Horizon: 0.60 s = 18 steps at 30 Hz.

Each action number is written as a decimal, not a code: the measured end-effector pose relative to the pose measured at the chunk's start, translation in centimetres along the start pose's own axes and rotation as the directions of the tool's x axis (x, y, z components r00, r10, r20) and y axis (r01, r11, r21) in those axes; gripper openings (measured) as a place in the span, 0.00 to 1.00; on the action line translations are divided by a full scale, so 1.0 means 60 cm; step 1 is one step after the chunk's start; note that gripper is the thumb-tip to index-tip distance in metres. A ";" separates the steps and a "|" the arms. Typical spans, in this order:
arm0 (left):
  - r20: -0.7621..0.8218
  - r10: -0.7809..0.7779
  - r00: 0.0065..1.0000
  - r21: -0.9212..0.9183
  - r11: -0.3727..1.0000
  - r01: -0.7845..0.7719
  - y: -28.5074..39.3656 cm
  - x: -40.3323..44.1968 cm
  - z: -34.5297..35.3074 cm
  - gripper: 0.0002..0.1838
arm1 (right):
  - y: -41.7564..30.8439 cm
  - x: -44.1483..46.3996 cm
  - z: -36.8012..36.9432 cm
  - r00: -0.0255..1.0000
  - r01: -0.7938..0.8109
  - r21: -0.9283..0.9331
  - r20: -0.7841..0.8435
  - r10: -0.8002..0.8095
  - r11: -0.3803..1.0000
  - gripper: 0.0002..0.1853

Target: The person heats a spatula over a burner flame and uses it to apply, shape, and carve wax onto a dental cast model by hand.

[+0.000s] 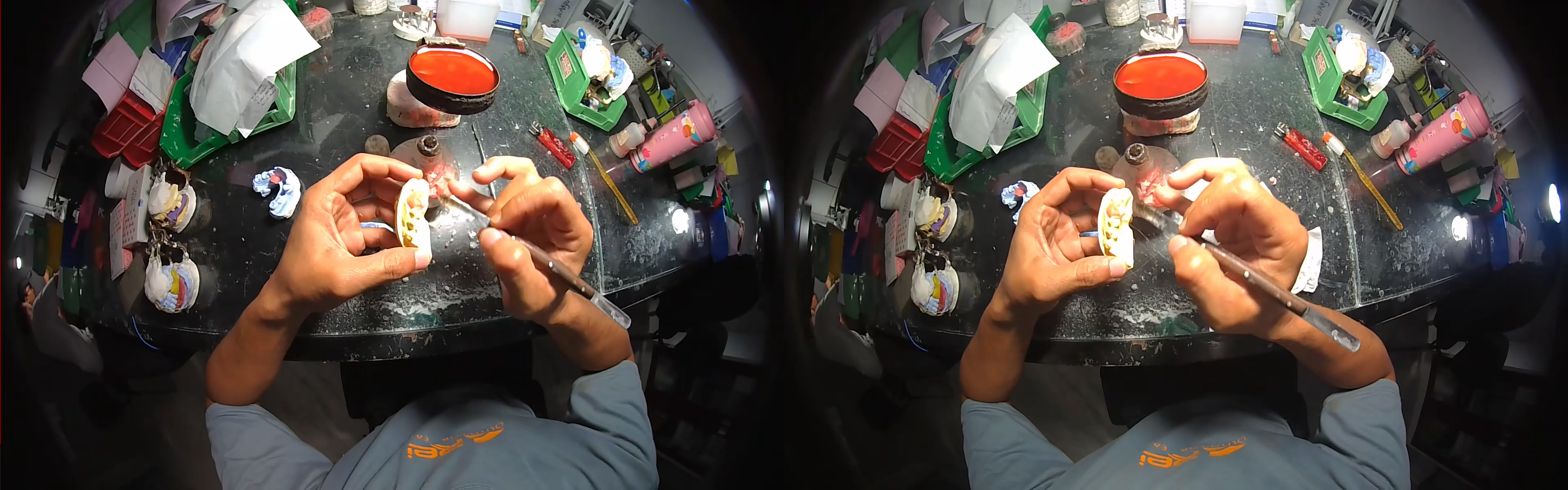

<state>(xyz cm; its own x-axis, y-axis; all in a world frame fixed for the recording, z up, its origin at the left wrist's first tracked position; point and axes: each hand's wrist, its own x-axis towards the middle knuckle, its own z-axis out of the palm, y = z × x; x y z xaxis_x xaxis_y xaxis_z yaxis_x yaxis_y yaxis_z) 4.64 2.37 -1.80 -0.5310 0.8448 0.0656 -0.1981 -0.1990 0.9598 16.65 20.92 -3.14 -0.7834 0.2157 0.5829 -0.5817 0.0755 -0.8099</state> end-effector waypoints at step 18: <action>0.069 -0.052 0.996 0.079 0.996 0.047 -0.001 0.000 -0.004 0.35 | -0.005 -0.001 0.010 1.000 -0.017 0.093 -0.007 0.018 0.996 0.06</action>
<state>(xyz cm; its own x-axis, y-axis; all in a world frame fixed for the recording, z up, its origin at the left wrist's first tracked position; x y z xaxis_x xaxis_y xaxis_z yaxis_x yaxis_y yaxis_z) 4.44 2.28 -1.96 -0.4622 0.8861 0.0340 -0.1568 -0.1194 0.9804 16.73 20.30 -2.90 -0.7923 0.2236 0.5677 -0.5858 -0.0188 -0.8102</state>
